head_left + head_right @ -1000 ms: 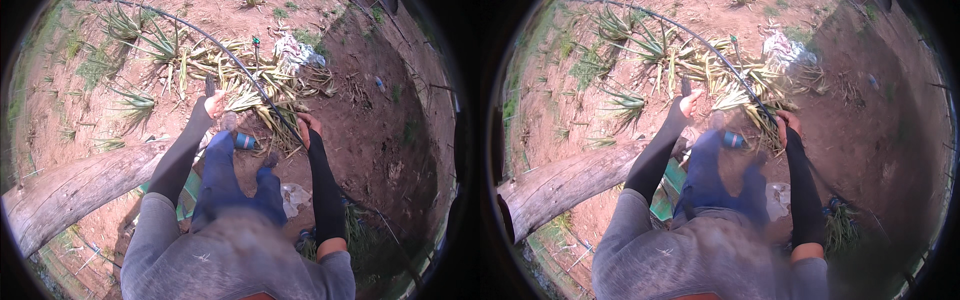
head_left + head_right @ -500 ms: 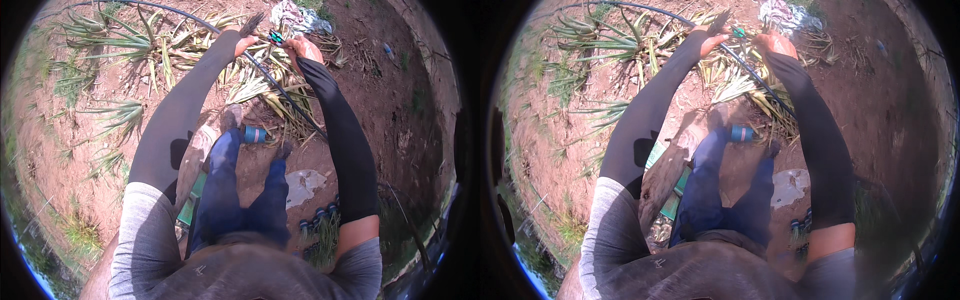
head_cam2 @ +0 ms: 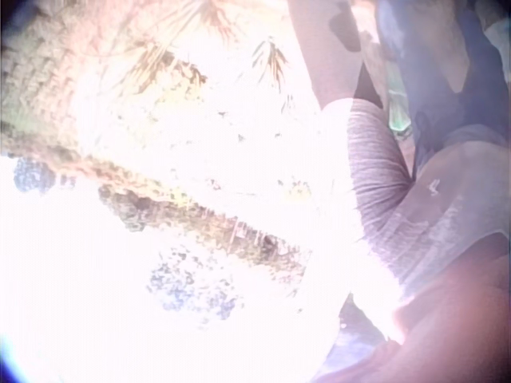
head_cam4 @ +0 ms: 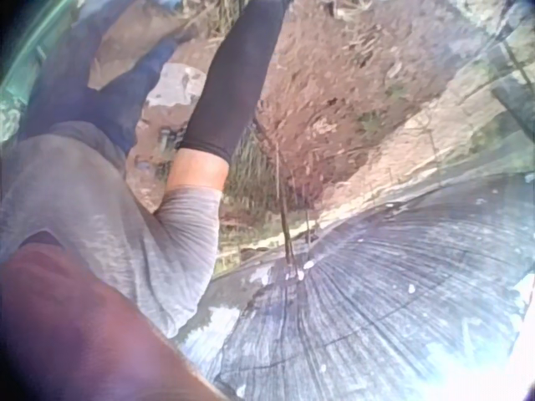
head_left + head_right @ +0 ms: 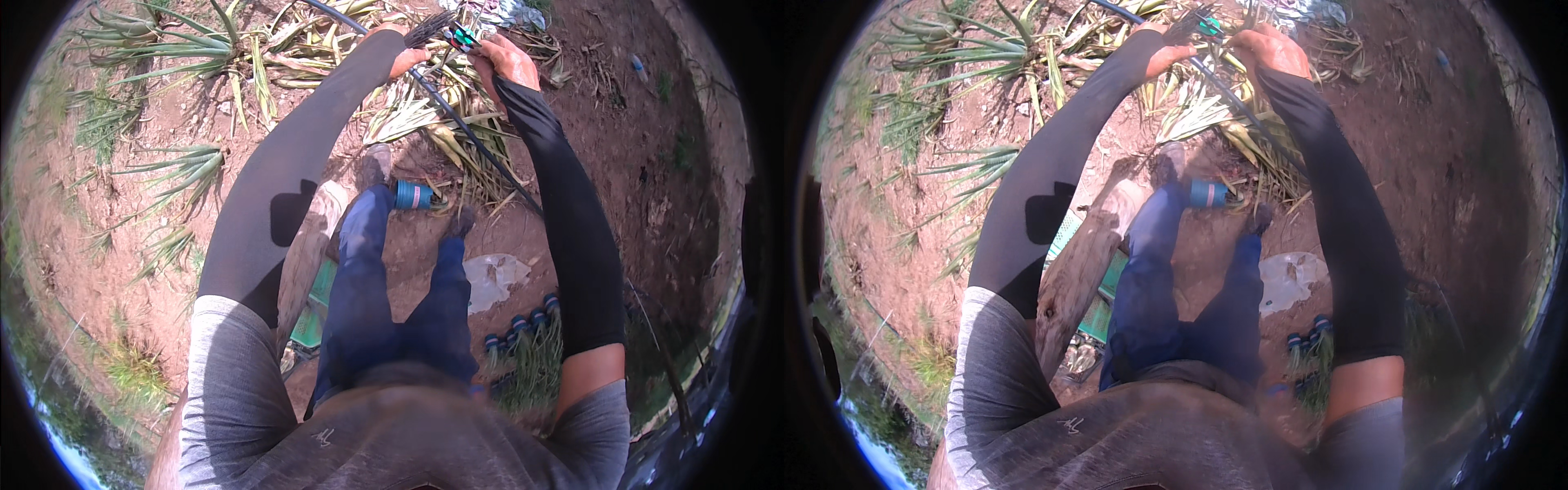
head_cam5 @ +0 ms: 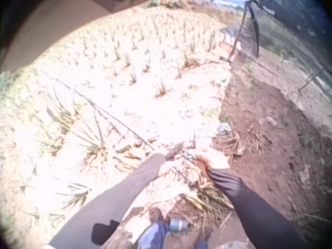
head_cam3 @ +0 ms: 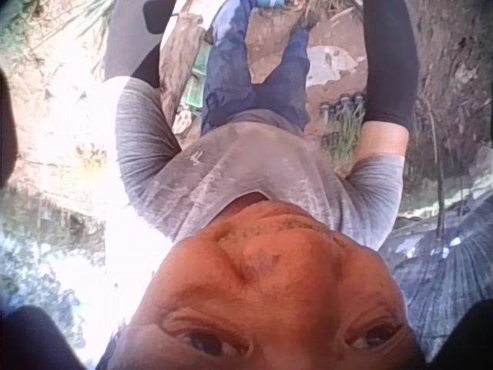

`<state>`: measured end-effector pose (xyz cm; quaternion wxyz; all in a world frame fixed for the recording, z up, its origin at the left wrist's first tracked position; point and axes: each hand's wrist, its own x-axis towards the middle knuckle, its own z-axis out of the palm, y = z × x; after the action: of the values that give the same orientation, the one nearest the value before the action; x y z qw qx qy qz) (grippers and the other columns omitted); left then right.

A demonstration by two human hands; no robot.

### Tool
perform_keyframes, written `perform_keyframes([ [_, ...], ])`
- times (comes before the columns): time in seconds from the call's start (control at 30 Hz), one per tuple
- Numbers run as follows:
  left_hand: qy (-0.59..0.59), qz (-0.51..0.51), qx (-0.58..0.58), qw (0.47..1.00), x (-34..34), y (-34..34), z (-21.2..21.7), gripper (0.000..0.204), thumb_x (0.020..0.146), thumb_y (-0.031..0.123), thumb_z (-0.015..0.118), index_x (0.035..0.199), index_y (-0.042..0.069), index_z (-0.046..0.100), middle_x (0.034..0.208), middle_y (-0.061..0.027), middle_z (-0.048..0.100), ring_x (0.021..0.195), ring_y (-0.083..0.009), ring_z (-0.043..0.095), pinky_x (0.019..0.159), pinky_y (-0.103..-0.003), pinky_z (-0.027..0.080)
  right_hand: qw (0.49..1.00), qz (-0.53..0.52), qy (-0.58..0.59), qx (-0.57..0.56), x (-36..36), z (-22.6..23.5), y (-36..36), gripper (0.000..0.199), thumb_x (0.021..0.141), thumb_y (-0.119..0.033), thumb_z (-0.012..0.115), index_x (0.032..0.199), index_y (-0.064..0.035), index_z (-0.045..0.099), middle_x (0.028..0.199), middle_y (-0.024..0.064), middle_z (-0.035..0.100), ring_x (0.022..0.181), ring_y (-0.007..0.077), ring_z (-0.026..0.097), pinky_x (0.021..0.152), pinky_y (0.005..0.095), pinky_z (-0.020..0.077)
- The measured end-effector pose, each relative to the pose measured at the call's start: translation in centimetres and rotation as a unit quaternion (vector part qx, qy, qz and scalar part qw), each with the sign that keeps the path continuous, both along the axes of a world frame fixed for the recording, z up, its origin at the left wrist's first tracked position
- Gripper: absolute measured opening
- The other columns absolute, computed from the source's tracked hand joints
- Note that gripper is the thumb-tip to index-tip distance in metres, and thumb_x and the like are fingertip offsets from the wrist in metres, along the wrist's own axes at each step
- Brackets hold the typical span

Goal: The person assembles an irrigation system by connecting black tubing to a white stake with a green connector. They walk between rows of potted plants, pick up tubing and stakes, and secure the connections in the ground.

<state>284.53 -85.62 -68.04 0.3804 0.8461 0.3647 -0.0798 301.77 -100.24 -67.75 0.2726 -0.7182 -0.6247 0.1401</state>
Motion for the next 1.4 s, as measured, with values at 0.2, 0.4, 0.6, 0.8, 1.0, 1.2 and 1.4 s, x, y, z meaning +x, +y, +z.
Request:
perform_keyframes([
  [0.2,-0.126,0.193,-0.301,0.925,-1.9,-3.1,-5.6,0.029,0.081,0.027,0.062,0.096,0.003,0.066,0.070,-0.0025,0.059,0.055,-0.0073,0.048,0.049,-0.023,0.036,0.985,-0.139,0.078,0.057,-3.2,-0.7,-2.2,0.013,0.080,-0.009,0.063,0.092,-0.0053,0.062,0.080,0.0077,0.062,0.067,0.0196,0.061,0.064,0.0294,0.0483],
  [0.4,-0.203,0.246,-0.598,0.736,-1.2,-6.5,-5.0,0.029,0.088,0.033,0.060,0.090,0.004,0.063,0.055,0.0059,0.038,0.044,-0.0045,0.037,0.040,-0.023,0.026,0.955,-0.247,0.166,0.014,-7.6,-1.6,-3.6,0.017,0.080,-0.012,0.064,0.094,-0.0026,0.067,0.080,0.0100,0.063,0.068,0.0181,0.061,0.066,0.0289,0.0490],
  [0.6,-0.137,0.229,-0.477,0.838,-1.0,-6.9,-5.8,0.035,0.081,0.040,0.066,0.076,0.007,0.057,0.056,0.0020,0.042,0.047,-0.0096,0.042,0.045,-0.027,0.032,0.968,-0.216,0.124,0.003,-7.9,-1.0,-4.3,0.024,0.079,-0.015,0.066,0.100,-0.0040,0.065,0.091,0.0113,0.063,0.078,0.0208,0.063,0.071,0.0311,0.0501],
  [0.8,-0.062,0.199,-0.168,0.964,-0.6,-7.3,-2.7,0.053,0.074,0.056,0.064,0.089,0.005,0.067,0.073,-0.0135,0.063,0.067,-0.0240,0.060,0.064,-0.034,0.046,0.966,-0.244,0.084,-0.032,-7.7,-0.4,-3.7,0.018,0.080,-0.015,0.064,0.094,-0.0048,0.067,0.087,0.0129,0.065,0.076,0.0248,0.065,0.071,0.0336,0.0508],
  [1.0,-0.233,0.302,-0.423,0.822,-1.5,-8.6,-3.8,0.026,0.087,0.029,0.063,0.103,0.008,0.064,0.061,0.0064,0.044,0.052,-0.0034,0.040,0.047,-0.021,0.031,0.911,-0.243,0.328,-0.052,-7.2,-1.4,-3.4,0.021,0.085,-0.014,0.060,0.098,0.0008,0.066,0.082,0.0075,0.067,0.071,0.0086,0.061,0.065,0.0246,0.0506],
  [1.2,-0.282,0.270,-0.667,0.635,-1.6,-7.5,-6.5,0.020,0.090,0.029,0.058,0.096,0.009,0.058,0.057,0.0076,0.033,0.048,-0.0042,0.035,0.045,-0.021,0.029,0.862,-0.217,0.458,-0.009,-6.8,-3.2,-3.6,0.020,0.086,-0.009,0.057,0.102,0.0017,0.063,0.087,0.0083,0.067,0.073,0.0102,0.062,0.068,0.0231,0.0509],
  [1.4,-0.268,0.222,-0.640,0.685,-1.5,-7.4,-6.6,0.024,0.092,0.033,0.054,0.086,0.010,0.056,0.057,0.0077,0.033,0.049,-0.0043,0.035,0.045,-0.022,0.029,0.887,-0.202,0.415,-0.007,-5.9,-4.2,-3.7,0.015,0.082,-0.009,0.058,0.094,0.0001,0.064,0.083,0.0114,0.068,0.075,0.0142,0.065,0.071,0.0263,0.0502],
])
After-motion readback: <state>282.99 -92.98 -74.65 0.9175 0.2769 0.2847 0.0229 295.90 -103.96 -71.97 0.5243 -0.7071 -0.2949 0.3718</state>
